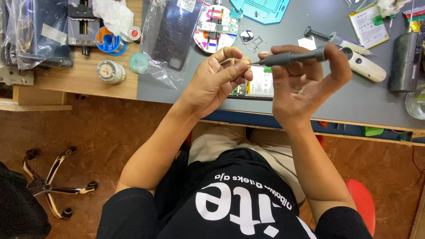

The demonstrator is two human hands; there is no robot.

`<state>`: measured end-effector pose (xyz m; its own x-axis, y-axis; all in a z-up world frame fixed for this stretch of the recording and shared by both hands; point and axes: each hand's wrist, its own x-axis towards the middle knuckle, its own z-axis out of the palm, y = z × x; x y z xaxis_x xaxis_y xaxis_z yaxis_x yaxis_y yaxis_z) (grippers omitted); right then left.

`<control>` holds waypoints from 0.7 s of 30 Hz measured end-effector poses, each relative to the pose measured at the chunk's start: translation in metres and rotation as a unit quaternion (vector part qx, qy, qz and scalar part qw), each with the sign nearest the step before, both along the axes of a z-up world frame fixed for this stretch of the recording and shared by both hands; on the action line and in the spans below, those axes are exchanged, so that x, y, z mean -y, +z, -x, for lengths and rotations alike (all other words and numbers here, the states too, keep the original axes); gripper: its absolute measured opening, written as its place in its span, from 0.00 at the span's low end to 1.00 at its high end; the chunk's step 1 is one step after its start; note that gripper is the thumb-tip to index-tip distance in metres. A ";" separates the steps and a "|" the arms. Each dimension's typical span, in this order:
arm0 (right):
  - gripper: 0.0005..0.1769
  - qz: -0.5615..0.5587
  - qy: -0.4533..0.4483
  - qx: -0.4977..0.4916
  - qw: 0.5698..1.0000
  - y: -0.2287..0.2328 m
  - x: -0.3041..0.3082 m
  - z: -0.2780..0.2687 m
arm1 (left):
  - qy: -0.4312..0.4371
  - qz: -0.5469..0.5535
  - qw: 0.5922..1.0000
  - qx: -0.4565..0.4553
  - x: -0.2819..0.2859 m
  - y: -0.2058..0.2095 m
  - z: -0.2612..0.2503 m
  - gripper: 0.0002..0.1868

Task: The person uses a screwdriver to remove screws from the back of a disassembled smartphone. The person holds the phone steady with one hand while unscrewing components with the other, working on a cluttered workbench.

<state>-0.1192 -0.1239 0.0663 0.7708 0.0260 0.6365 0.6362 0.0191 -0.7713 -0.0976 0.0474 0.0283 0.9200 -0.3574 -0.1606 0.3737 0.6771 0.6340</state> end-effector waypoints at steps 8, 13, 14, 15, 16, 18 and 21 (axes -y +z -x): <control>0.34 -0.015 -0.013 -0.040 0.999 -0.003 0.003 0.002 | 0.054 -0.078 0.991 0.089 0.005 0.000 0.001 0.11; 0.35 -0.004 -0.006 -0.031 0.999 0.003 0.009 0.001 | 0.051 -0.101 0.985 0.127 -0.001 0.010 0.001 0.11; 0.35 -0.005 0.002 -0.036 0.999 0.002 0.009 0.001 | 0.049 -0.110 0.984 0.133 -0.002 0.011 0.001 0.11; 0.36 -0.006 0.010 -0.042 0.999 0.001 0.009 0.001 | 0.048 -0.118 0.982 0.138 -0.002 0.011 0.001 0.11; 0.36 -0.006 0.009 -0.042 0.999 0.000 0.009 0.001 | 0.048 -0.118 0.982 0.138 -0.001 0.010 0.001 0.11; 0.35 -0.005 0.005 -0.045 0.999 -0.002 0.009 0.000 | 0.047 -0.124 0.982 0.136 -0.001 0.007 0.000 0.11; 0.35 -0.015 -0.017 -0.051 0.998 -0.010 0.011 0.001 | 0.044 -0.128 0.982 0.132 -0.001 0.007 0.000 0.12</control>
<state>-0.1200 -0.1353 0.0567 0.8315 -0.0197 0.5552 0.5556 0.0226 -0.8312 -0.0974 0.0480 0.0356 0.9673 -0.2531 0.0139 0.1200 0.5054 0.8545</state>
